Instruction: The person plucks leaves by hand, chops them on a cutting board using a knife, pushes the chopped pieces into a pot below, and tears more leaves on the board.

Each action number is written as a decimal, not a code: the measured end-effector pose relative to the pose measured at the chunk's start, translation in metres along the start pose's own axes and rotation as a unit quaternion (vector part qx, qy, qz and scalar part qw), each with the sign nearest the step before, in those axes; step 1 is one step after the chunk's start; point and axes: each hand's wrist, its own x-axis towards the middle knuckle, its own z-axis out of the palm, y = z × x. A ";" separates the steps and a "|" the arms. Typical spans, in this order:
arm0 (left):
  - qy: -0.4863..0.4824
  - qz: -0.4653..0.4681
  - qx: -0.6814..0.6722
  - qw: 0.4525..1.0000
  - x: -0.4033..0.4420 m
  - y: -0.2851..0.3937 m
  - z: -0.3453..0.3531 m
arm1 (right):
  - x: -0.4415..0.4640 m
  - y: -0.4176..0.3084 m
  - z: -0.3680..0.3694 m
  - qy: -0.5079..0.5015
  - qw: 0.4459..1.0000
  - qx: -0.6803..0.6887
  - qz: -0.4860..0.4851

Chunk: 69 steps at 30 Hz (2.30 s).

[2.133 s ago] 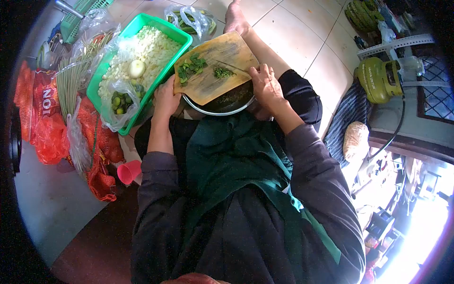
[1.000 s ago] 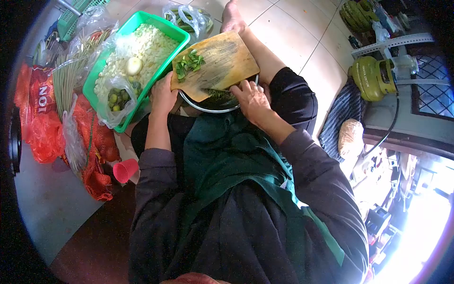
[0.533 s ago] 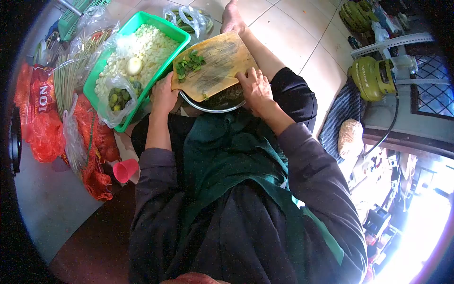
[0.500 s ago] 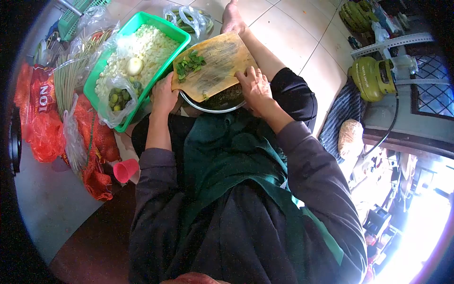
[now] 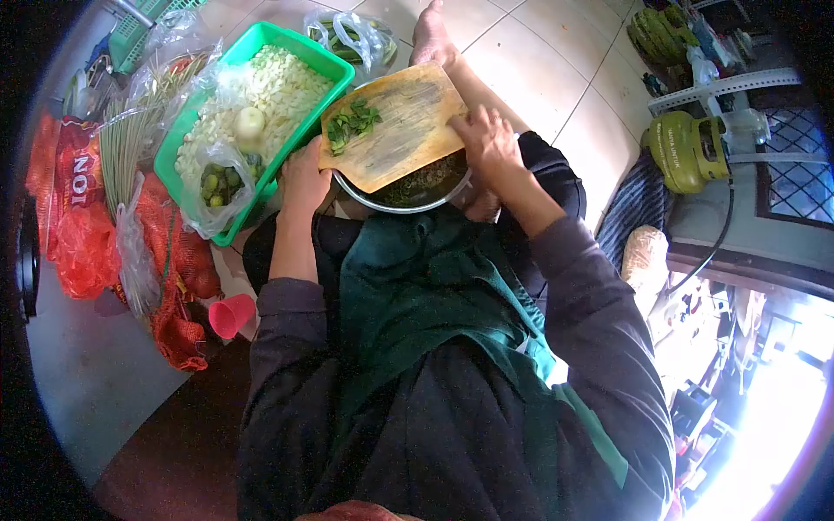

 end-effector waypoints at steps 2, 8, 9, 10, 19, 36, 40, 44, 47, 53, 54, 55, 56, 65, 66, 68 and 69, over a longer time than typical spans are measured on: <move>-0.007 -0.002 0.009 1.000 -0.002 0.001 -0.001 | 0.021 0.008 0.004 0.035 0.998 -0.010 0.044; -0.011 -0.002 0.009 1.000 -0.002 0.002 -0.003 | 0.045 0.018 0.022 0.011 0.997 -0.049 0.052; -0.013 -0.005 0.008 1.000 -0.003 0.004 -0.005 | 0.041 0.017 0.023 0.003 0.998 -0.043 0.036; -0.015 -0.009 0.007 1.000 -0.003 0.004 -0.005 | 0.038 0.016 0.025 -0.006 0.999 -0.037 0.019; 0.104 0.034 -0.091 0.990 -0.004 0.003 -0.002 | -0.034 -0.028 -0.005 -0.097 0.992 0.007 -0.077; 0.153 0.100 -0.079 0.980 0.000 0.013 -0.001 | -0.027 -0.038 0.003 -0.010 0.992 0.120 -0.033; 0.158 0.101 -0.096 0.978 0.000 0.015 -0.006 | -0.008 -0.025 0.025 0.059 0.987 0.143 0.042; 0.183 0.101 -0.159 0.965 0.003 0.005 -0.001 | 0.012 -0.030 0.038 0.042 0.990 0.126 0.043; 0.164 0.048 -0.256 0.952 0.003 0.006 -0.007 | 0.015 -0.037 0.042 0.009 0.991 0.126 0.048; 0.243 0.035 -0.366 0.898 0.009 0.005 -0.005 | 0.009 -0.096 -0.012 -0.029 0.997 0.052 0.054; 0.244 0.019 -0.393 0.886 0.007 0.005 -0.007 | 0.009 -0.104 0.006 -0.091 0.993 0.022 -0.067; 0.245 0.005 -0.420 0.874 0.008 0.005 -0.010 | 0.012 -0.115 0.014 -0.149 0.971 -0.009 -0.186; 0.246 -0.008 -0.446 0.860 0.008 0.006 -0.012 | 0.001 -0.131 0.018 -0.156 0.952 0.196 -0.177; 0.302 -0.003 -0.461 0.835 0.009 -0.006 -0.007 | 0.021 -0.219 0.080 -0.257 0.913 0.316 0.003; 0.304 0.001 -0.453 0.838 0.009 -0.003 -0.008 | 0.026 -0.219 0.122 -0.289 0.911 0.295 0.002; 0.317 0.027 -0.471 0.823 0.011 0.002 -0.007 | 0.043 -0.219 0.103 -0.358 0.893 0.273 -0.029; 0.312 0.022 -0.467 0.827 0.010 0.004 -0.006 | 0.050 -0.213 0.096 -0.345 0.894 0.275 -0.080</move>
